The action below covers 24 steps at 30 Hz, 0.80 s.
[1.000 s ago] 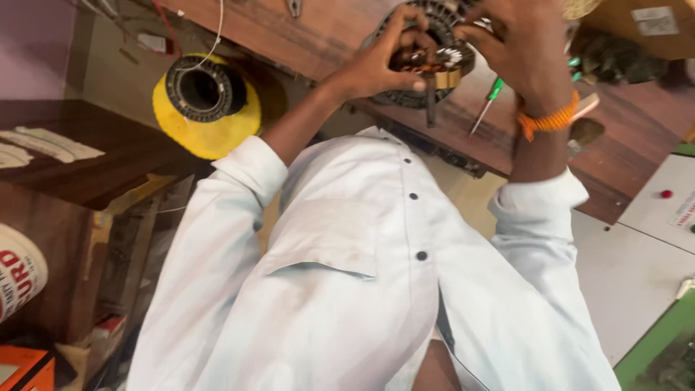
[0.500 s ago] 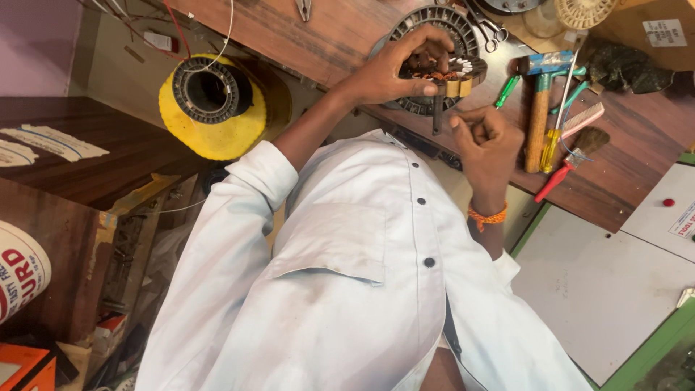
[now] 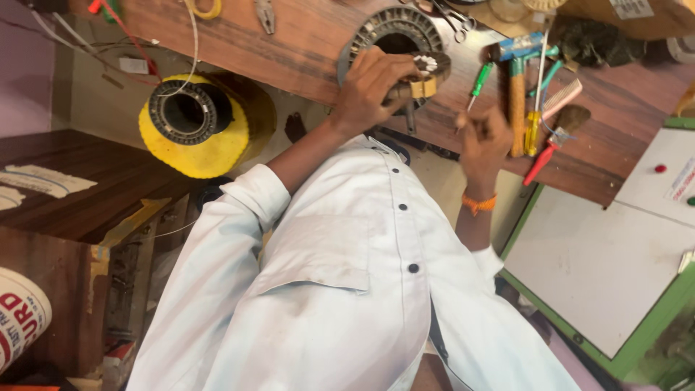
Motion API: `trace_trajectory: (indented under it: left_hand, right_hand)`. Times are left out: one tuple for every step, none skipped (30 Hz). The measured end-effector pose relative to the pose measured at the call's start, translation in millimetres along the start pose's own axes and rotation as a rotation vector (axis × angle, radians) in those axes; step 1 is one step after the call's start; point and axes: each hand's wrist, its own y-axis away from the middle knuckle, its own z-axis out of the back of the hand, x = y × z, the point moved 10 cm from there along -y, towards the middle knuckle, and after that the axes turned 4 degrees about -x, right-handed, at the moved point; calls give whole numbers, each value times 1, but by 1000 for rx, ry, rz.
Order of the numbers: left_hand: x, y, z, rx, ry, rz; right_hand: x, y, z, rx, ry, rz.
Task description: The person uses a screwdriver to adjust small components inside a circular electrical part held in the left hand. They repeatedly insert the tool into the assembly, turn it, and reposition the part to access different sections.
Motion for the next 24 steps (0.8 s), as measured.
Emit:
trace_trajectory:
  left_hand:
    - [0,1,-2,19,-8,-8]
    - [-1,1,-4,37,-15,-20]
    - [-1,2,-3,36,-13,-18]
    - [-2,3,-3,33,-13,-13]
    - [-2,3,-3,29,-15,-7]
    - [-2,5,-4,42,-15,-7]
    - [-2,6,-5,52,-20,-6]
    - [-1,7,-6,62,-28,-5]
    - [0,8,-5,54,-33,-13]
    - [0,8,-4,46,-41,-19]
    - [1,9,-4,35,-51,-26]
    - [4,10,-4,36,-47,-25]
    - [5,10,-4,36,-44,-22]
    - [7,10,-5,36,-40,-19]
    - [10,10,-7,54,-40,2]
    - [13,9,-9,72,-39,22]
    - [16,8,-10,92,-37,42]
    - [26,8,-12,131,152,160]
    - [35,8,-15,170,342,276]
    - [42,8,-19,205,534,392]
    - [46,8,-21,224,676,477]
    - [49,8,-22,238,817,560]
    - [51,8,-23,249,957,643]
    - [52,7,-22,240,1032,683]
  right_hand:
    - [1,-12,8,-4,37,5]
    - [11,-24,8,24,68,88]
    - [22,-35,6,54,99,173]
    - [28,-44,3,84,90,195]
    - [35,-53,-1,117,79,218]
    - [42,-61,-5,154,67,242]
    - [52,-69,-10,185,93,293]
    - [60,-76,-15,218,117,346]
    - [69,-81,-22,252,137,401]
    - [75,-85,-29,290,136,429]
    - [80,-88,-36,328,134,459]
    - [83,-92,-43,366,132,491]
    - [87,-95,-51,402,144,540]
    - [90,-98,-60,438,156,589]
    - [91,-101,-68,473,169,639]
    - [90,-107,-76,487,201,670]
    - [88,-113,-84,500,233,698]
    - [86,-118,-91,511,266,725]
    - [85,-124,-98,526,265,731]
    - [83,-129,-104,543,263,738]
    - [83,-132,-111,563,262,747]
    - [84,-133,-116,578,255,764]
    - [88,-133,-121,595,246,784]
    - [92,-134,-125,610,237,803]
